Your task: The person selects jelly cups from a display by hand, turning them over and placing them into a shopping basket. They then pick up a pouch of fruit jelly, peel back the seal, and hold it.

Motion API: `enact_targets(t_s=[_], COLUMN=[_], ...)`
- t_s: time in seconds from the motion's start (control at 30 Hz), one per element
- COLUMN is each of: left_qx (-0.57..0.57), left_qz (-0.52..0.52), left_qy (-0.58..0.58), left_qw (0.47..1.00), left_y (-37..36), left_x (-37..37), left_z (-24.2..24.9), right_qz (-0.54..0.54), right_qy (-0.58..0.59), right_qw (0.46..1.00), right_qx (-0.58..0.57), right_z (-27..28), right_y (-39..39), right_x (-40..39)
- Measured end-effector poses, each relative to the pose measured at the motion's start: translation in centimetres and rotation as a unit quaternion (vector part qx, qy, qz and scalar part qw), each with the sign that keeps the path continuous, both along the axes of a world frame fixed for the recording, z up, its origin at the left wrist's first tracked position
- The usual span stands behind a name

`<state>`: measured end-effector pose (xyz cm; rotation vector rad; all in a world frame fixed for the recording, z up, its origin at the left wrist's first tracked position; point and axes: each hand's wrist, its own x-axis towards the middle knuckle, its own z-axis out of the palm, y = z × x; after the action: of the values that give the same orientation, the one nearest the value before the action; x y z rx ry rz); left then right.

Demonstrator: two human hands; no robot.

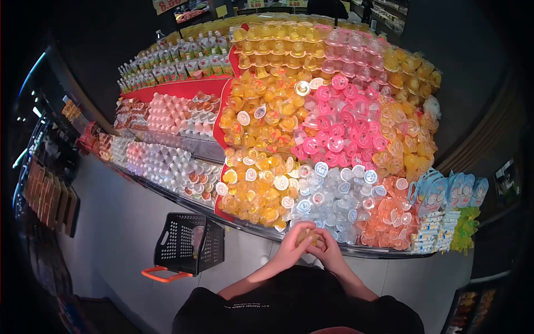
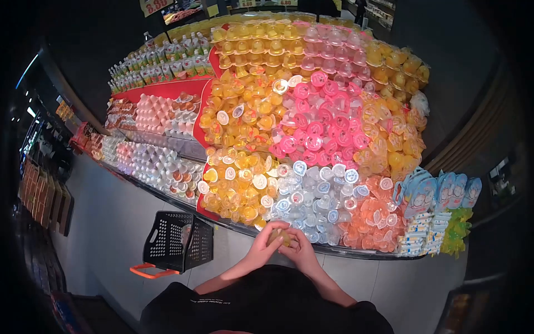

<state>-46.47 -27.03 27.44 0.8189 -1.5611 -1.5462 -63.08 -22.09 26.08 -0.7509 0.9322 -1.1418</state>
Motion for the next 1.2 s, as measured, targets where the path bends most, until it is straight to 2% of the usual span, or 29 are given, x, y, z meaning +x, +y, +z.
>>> enact_targets(t_s=[0.07,0.13,0.2,0.27,0.3,0.4,0.5,0.63,0.73,0.8,0.93,1.07,1.13,1.2], left_qx=[-0.009,0.091,0.096,0.041,0.067,0.092,0.12,0.087,0.056,0.076,0.077,0.035,0.029,0.015], left_qz=[-0.051,-0.073,-0.09,-0.166,-0.194,-0.21,-0.243,-0.264,-0.275,-0.232,-0.202,-0.175,-0.109,-0.077], left_qy=[0.009,0.062,0.068,0.061,0.065,0.023,0.038,-0.001,-0.024,-0.027,-0.013,-0.06,0.014,0.025], left_qw=[0.999,0.991,0.989,0.983,0.977,0.973,0.962,0.961,0.959,0.969,0.976,0.982,0.993,0.997], left_y=[-1.6,-2.7,-3.9,-5.0,-5.3,-5.7,-6.3,-7.3,-7.7,-7.1,-6.3,-5.8,-5.3,-4.7], left_x=[2.9,5.3,7.1,8.8,9.5,10.9,12.0,13.3,13.4,12.9,10.4,7.5,5.7,3.6], left_z=[0.4,0.0,0.1,-0.2,-0.3,-1.4,-2.2,-1.4,-0.7,-1.6,-1.2,-0.7,-0.4,-0.1], right_qz=[-0.017,-0.044,-0.072,-0.082,-0.078,-0.088,-0.081,-0.099,-0.084,-0.034,-0.075,-0.034,-0.017,-0.011], right_qy=[-0.001,-0.008,0.005,0.015,0.017,0.044,0.052,0.037,0.078,0.17,0.089,0.082,0.061,0.216], right_qw=[1.0,0.999,0.997,0.996,0.997,0.995,0.995,0.994,0.993,0.984,0.993,0.995,0.997,0.973], right_qx=[-0.015,-0.018,-0.029,-0.002,0.021,0.01,-0.009,-0.012,-0.017,0.028,-0.024,-0.038,-0.05,-0.085], right_z=[0.9,1.8,2.2,2.2,2.1,0.6,0.3,0.4,0.5,1.4,-0.8,0.7,2.2,3.7], right_y=[-0.3,-0.1,0.2,0.5,0.6,0.9,1.0,0.6,0.3,0.1,-0.3,-1.4,-1.9,-2.0], right_x=[2.7,4.6,6.3,7.0,7.3,8.3,9.4,10.8,10.3,9.6,7.3,3.2,1.2,-0.7])
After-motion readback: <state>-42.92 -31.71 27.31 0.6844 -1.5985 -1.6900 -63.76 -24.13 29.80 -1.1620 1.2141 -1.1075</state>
